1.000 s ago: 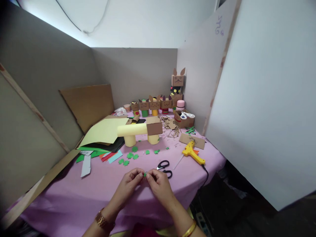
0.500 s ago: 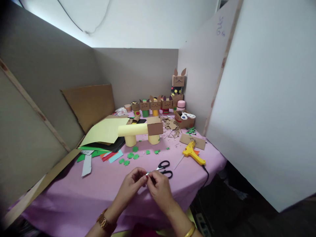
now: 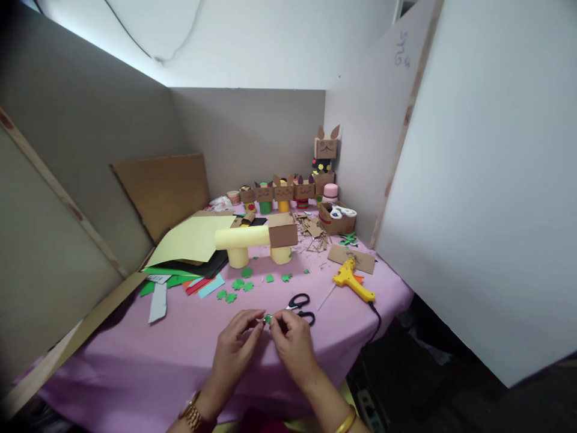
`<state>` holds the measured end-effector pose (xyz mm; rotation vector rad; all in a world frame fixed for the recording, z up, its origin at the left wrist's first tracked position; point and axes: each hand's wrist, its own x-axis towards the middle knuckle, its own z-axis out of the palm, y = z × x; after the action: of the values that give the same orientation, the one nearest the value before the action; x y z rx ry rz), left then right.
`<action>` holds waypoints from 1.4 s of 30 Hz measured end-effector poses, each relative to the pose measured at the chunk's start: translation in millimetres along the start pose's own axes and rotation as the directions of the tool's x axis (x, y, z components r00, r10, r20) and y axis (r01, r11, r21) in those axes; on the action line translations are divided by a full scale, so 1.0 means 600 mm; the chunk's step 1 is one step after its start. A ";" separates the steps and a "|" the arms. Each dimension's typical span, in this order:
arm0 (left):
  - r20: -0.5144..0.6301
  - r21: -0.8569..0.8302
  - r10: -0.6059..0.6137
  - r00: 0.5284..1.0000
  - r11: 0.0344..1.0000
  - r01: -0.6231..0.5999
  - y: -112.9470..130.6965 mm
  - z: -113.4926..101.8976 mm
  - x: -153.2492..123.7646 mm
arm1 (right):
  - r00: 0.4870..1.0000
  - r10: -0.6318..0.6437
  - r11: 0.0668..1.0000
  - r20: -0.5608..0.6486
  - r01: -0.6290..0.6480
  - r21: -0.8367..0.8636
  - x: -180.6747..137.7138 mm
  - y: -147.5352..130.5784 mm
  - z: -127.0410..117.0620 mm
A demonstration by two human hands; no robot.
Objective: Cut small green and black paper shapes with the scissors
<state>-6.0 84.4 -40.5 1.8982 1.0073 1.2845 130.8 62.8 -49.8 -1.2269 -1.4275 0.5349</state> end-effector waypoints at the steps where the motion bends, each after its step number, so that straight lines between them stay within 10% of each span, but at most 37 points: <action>1: -0.005 0.051 0.049 0.999 0.998 -0.049 0.001 0.001 -0.002 | 1.000 0.001 1.000 -0.003 -0.001 0.000 0.000 0.000 0.000; 10: 0.059 0.227 0.150 0.987 0.961 -0.160 -0.002 0.005 -0.006 | 1.000 0.001 1.000 -0.018 -0.001 0.005 0.000 0.000 0.000; 28: 0.136 -0.321 -0.376 0.917 0.859 0.400 0.004 0.001 0.021 | 0.997 -0.072 0.997 0.003 0.072 -0.021 -0.006 -0.001 0.001; 42: 0.121 -0.455 -0.406 0.906 0.788 0.414 0.004 0.015 0.015 | 0.997 -0.073 0.997 0.020 0.073 0.004 -0.004 -0.003 -0.001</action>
<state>5.0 90.0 -37.3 1.2288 0.9268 1.1203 130.1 59.8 -49.1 -1.1646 -1.4819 0.5002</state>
